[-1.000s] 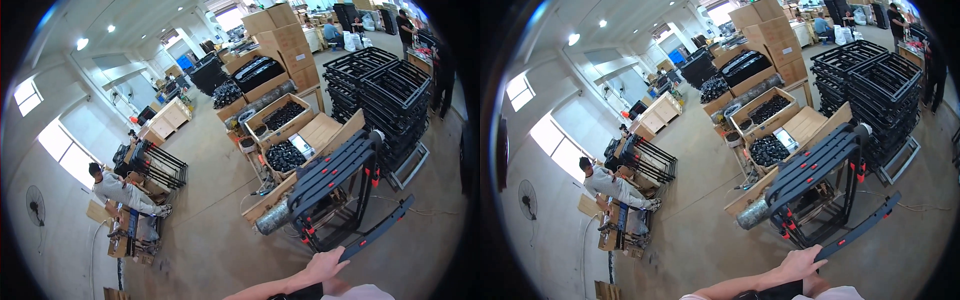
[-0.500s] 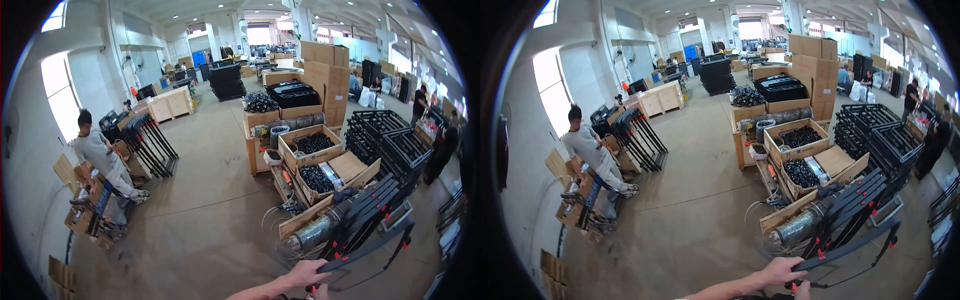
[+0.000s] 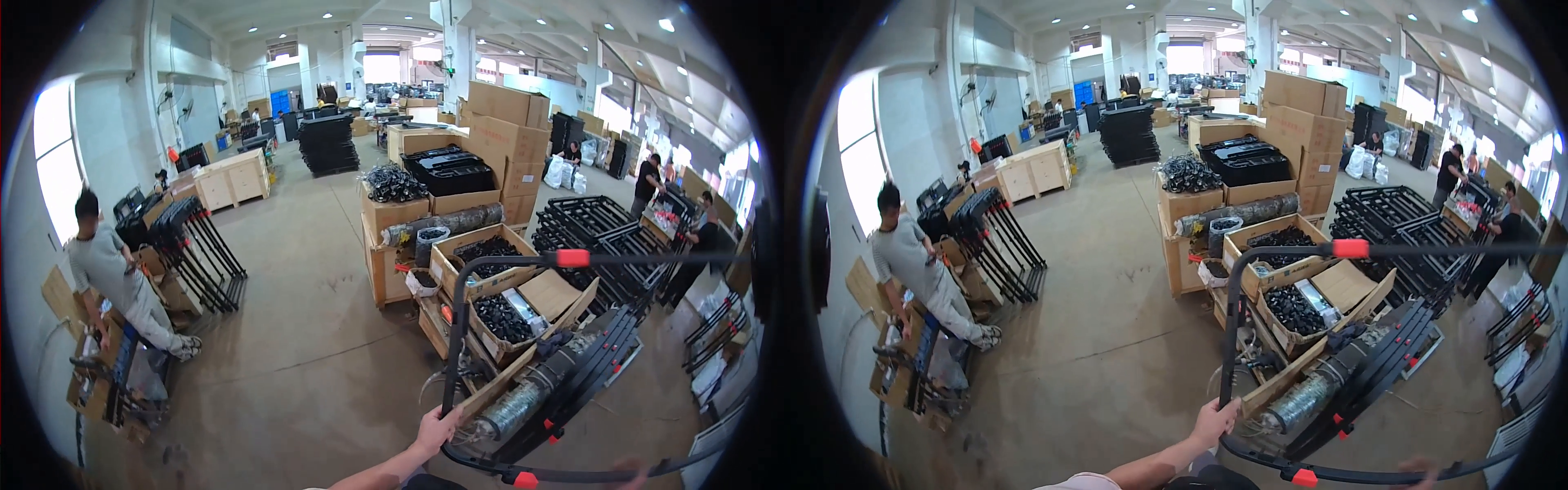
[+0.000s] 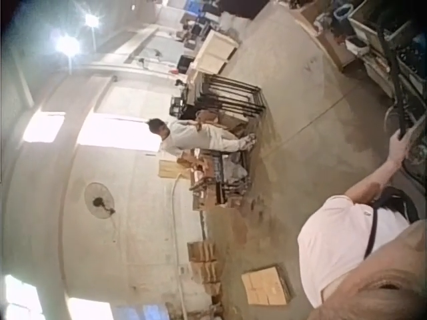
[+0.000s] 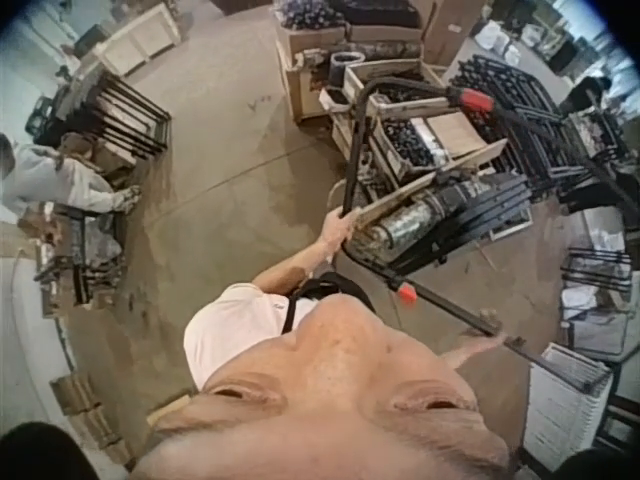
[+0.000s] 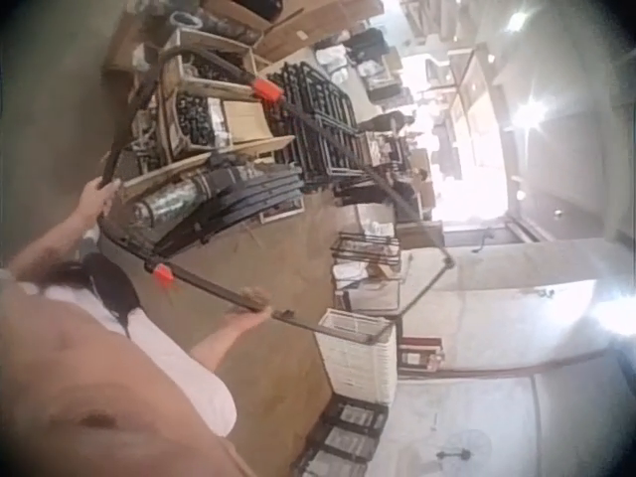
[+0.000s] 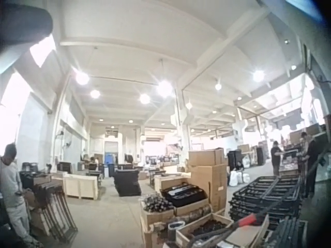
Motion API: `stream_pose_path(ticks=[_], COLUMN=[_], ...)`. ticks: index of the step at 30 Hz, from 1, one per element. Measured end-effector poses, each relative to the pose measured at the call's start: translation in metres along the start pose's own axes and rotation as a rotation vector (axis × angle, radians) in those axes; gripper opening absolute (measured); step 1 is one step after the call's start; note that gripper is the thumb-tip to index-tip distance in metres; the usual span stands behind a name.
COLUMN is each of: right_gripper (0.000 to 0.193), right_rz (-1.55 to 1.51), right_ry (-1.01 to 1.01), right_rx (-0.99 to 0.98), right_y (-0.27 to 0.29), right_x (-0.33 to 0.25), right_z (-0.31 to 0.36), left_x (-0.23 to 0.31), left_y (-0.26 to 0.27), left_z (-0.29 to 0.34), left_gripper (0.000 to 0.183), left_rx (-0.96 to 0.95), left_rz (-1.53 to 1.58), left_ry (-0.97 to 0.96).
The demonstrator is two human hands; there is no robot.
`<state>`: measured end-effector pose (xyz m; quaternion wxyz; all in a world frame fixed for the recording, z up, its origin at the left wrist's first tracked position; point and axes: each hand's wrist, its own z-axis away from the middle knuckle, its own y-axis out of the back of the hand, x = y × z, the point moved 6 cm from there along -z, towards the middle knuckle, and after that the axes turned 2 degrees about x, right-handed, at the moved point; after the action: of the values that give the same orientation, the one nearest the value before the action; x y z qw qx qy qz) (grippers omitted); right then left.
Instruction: Assembling a plastic engine housing and wiring harness onto a metal frame using an electric screwdriver and wire cutters.
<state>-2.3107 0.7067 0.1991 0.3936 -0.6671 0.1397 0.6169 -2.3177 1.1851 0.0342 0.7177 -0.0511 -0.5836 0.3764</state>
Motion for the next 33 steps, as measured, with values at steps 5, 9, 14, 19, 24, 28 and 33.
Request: stream_pose_path(ticks=[5,9,14,19,24,28,33], right_gripper=[0.048,0.033,0.030,0.041,0.035,0.034,0.038], right_rz=[-0.278,-0.621,-0.399,-0.379,-0.261,-0.255,-0.122], right_ry=[0.415,0.268,0.128,0.186,0.169,0.170,0.137], right_rx=[0.118,-0.545,-0.426,0.079,-0.321,-0.248,-0.287], right_y=[-0.052,-0.167,-0.267,-0.324,-0.331,-0.402,-0.498], right_x=[-0.045,-0.008,0.047,0.017,0.098,0.120,0.185], right_z=[-0.057,-0.061,-0.044,-0.009,-0.052,0.038,0.097], left_x=[0.022,0.085,0.134,0.164,0.256,0.341,0.403], left_y=[0.058,0.106,0.148,0.173,0.182,0.172,0.196], left_z=[-0.084,-0.151,-0.221,-0.290,-0.438,-0.576,-0.760], left_gripper=[0.030,0.030,0.032,0.031,0.029,0.028,0.023], left_rx=[0.231,0.322,0.368,0.364,0.264,0.099,0.049], left_rz=[0.036,0.033,-0.043,-0.068,-0.252,-0.380,-0.577], left_ry=[0.185,0.165,0.167,0.202,0.067,0.142,0.171])
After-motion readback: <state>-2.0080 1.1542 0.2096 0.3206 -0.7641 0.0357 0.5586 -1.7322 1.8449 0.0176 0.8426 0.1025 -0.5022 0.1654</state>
